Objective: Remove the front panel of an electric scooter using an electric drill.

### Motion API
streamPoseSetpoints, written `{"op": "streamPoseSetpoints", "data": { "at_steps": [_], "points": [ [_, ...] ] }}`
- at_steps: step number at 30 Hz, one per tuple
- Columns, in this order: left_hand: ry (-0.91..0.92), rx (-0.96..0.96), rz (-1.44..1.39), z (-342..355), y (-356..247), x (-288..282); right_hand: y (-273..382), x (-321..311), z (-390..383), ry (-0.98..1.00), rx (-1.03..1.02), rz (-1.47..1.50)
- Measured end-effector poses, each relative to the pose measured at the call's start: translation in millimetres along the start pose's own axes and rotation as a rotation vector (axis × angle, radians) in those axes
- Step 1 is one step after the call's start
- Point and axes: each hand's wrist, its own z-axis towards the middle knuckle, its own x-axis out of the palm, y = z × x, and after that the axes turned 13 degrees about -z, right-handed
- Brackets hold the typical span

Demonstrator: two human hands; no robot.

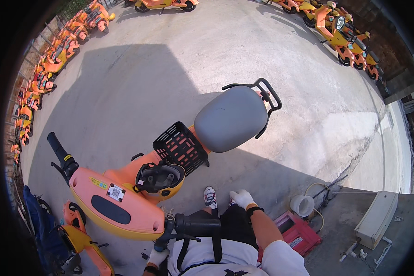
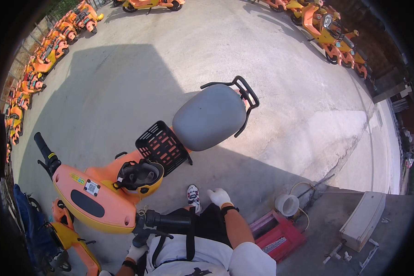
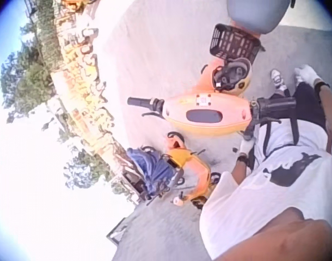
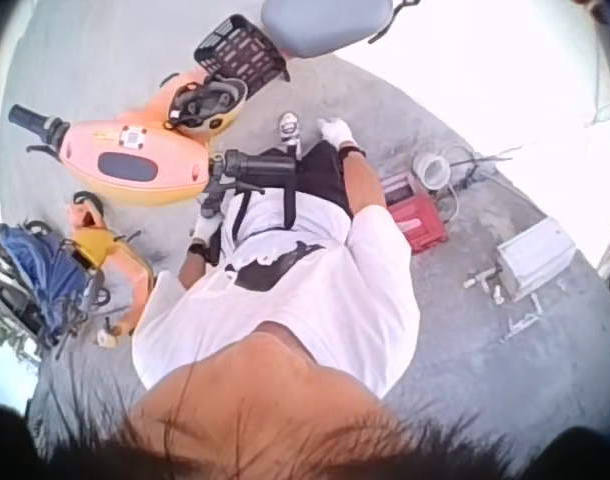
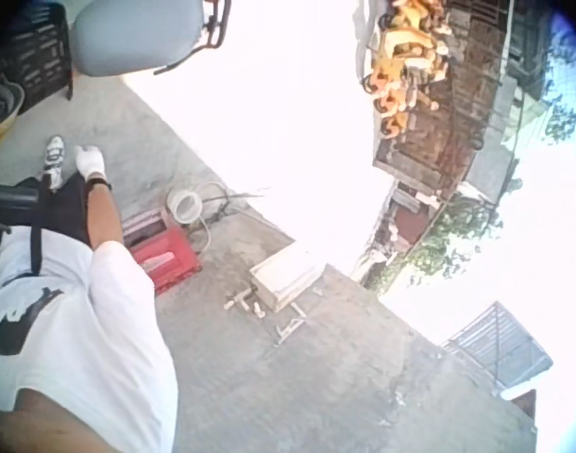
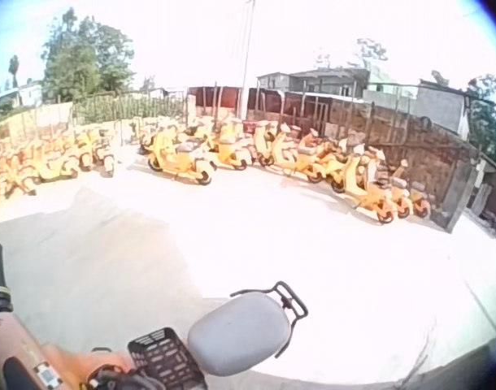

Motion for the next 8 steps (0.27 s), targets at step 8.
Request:
{"op": "streamPoseSetpoints", "data": {
  "at_steps": [8],
  "points": [
    [-0.328, 0.290, 0.198, -53, -41, 110, 79, -9, 177, 0.197, -0.138, -0.041]
  ]
}}
